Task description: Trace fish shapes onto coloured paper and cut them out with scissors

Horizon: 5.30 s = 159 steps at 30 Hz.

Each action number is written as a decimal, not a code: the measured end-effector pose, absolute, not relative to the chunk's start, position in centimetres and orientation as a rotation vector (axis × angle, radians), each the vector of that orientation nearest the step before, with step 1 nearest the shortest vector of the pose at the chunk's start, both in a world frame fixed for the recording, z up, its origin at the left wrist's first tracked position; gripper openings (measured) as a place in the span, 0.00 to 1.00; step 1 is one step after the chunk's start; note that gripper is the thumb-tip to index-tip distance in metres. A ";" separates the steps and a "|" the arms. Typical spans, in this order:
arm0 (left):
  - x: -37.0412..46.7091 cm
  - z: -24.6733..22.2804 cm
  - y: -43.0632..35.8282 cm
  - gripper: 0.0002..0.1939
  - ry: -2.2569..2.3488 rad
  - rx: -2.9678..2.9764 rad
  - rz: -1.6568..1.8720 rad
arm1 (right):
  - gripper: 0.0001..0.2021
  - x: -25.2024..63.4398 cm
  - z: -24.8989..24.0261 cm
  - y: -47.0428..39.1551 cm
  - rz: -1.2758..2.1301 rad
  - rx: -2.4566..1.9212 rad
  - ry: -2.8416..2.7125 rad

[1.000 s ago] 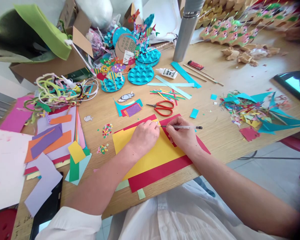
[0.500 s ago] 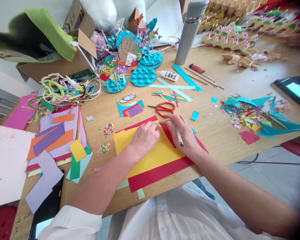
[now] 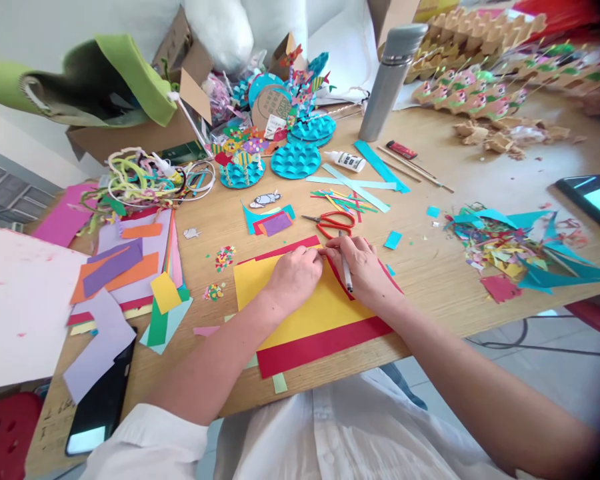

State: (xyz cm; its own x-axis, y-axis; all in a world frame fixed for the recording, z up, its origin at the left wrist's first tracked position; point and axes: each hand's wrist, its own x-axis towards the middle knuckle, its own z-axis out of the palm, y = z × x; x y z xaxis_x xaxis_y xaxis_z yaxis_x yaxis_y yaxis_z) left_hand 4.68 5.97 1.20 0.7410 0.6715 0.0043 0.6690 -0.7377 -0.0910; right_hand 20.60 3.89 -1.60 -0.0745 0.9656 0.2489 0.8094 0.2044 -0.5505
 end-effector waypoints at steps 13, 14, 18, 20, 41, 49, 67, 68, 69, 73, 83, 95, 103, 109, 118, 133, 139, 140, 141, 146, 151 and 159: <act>6.0 1.1 4.0 0.10 -1.421 -2.714 -0.108 | 0.10 22.3 0.8 5.8 0.362 -1.540 -2.402; 6.1 1.2 3.7 0.11 -1.445 -2.707 -0.109 | 0.10 22.4 1.0 5.9 0.367 -1.528 -2.421; 6.5 1.7 2.2 0.11 -1.598 -2.676 -0.101 | 0.10 22.8 1.3 6.3 0.398 -1.458 -2.494; 6.8 1.8 1.5 0.13 -1.732 -2.655 -0.067 | 0.10 23.0 1.3 6.6 0.398 -1.424 -2.516; 7.0 1.2 -0.3 0.23 -1.936 -2.677 -0.019 | 0.18 21.1 3.2 9.1 1.013 -1.150 -2.037; 7.1 0.6 -0.4 0.20 -1.954 -2.639 -0.098 | 0.15 16.5 1.0 10.5 1.291 -1.278 -1.655; 7.1 0.7 -0.2 0.15 -1.978 -2.672 -0.234 | 0.12 16.9 -0.8 10.2 1.013 -1.312 -1.922; 7.1 0.7 -0.1 0.14 -1.944 -2.676 -0.263 | 0.12 16.9 -0.7 10.2 1.006 -1.312 -1.921; 7.0 0.7 0.0 0.14 -1.911 -2.677 -0.288 | 0.12 16.9 -0.7 10.2 0.995 -1.313 -1.919; 7.0 0.4 0.1 0.20 -1.831 -2.658 -0.345 | 0.12 16.9 -0.6 10.1 0.948 -1.301 -1.937; 7.3 -0.2 0.1 0.25 -1.850 -2.680 -0.343 | 0.11 16.8 -0.4 10.0 0.925 -1.272 -1.998; 7.4 -0.3 -0.2 0.29 -1.856 -2.667 -0.362 | 0.11 16.9 -0.7 10.2 0.908 -1.281 -1.997; 7.3 -0.3 -0.3 0.28 -1.874 -2.680 -0.359 | 0.10 16.8 -0.8 10.3 0.894 -1.309 -1.989; 7.3 -0.2 -0.2 0.28 -1.871 -2.683 -0.339 | 0.10 16.8 -0.7 10.2 0.913 -1.304 -2.001; 7.3 -0.3 -0.3 0.26 -1.871 -2.679 -0.373 | 0.11 16.8 -0.7 10.0 0.879 -1.287 -2.040; 7.2 -0.1 -0.3 0.28 -1.869 -2.689 -0.350 | 0.11 16.8 -0.5 9.9 0.873 -1.249 -2.089; 7.3 -0.4 -0.4 0.29 -1.865 -2.684 -0.355 | 0.12 16.8 -0.6 10.0 0.840 -1.233 -2.106; 7.3 -0.4 -0.3 0.29 -1.862 -2.683 -0.357 | 0.12 16.8 -0.6 10.0 0.836 -1.226 -2.107; 7.3 -0.4 -0.3 0.29 -1.861 -2.681 -0.359 | 0.12 16.8 -0.7 10.0 0.833 -1.220 -2.108; 7.2 -0.4 -0.4 0.29 -1.861 -2.682 -0.351 | 0.12 16.8 -0.6 10.0 0.826 -1.207 -2.118; 7.2 -0.4 -0.4 0.29 -1.837 -2.675 -0.328 | 0.11 16.8 -0.5 10.0 0.808 -1.202 -2.129; 7.2 -0.4 -0.4 0.31 -1.818 -2.657 -0.347 | 0.12 16.8 -0.3 10.0 0.818 -1.174 -2.156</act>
